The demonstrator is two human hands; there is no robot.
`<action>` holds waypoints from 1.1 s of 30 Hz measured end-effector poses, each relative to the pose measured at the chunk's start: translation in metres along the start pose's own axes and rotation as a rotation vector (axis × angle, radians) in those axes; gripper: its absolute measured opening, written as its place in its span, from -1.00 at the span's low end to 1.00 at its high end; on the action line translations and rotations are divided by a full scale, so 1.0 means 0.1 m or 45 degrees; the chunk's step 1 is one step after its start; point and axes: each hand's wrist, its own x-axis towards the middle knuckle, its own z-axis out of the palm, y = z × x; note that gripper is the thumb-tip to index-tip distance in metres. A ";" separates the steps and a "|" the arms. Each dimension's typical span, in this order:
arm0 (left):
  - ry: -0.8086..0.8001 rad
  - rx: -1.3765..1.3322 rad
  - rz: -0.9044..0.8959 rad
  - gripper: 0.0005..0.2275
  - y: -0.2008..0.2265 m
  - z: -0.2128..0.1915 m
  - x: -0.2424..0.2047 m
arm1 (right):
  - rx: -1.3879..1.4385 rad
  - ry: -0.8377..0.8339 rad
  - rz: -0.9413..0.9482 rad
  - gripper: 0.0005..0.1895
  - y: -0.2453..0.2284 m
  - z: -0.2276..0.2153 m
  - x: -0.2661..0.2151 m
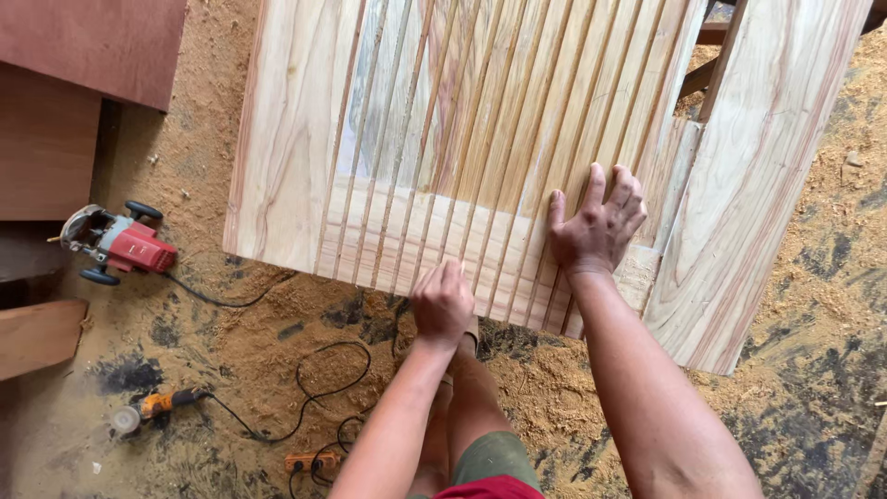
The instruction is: The person uses a small carving tool to repeatedly score and deepen parallel grooves on a large wooden board. The hands move systematically along the grooves, refining the texture of the wood surface.
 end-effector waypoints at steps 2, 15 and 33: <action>-0.063 0.002 0.005 -0.85 0.00 0.24 0.41 | -0.012 0.014 0.000 -0.31 0.00 0.01 0.01; -0.033 0.112 0.066 -0.89 0.24 0.09 0.73 | -0.069 0.003 0.003 -0.30 0.02 -0.01 0.00; -0.039 0.089 0.128 -0.85 0.18 0.40 1.16 | -0.157 -0.049 -0.009 -0.28 0.08 0.06 0.03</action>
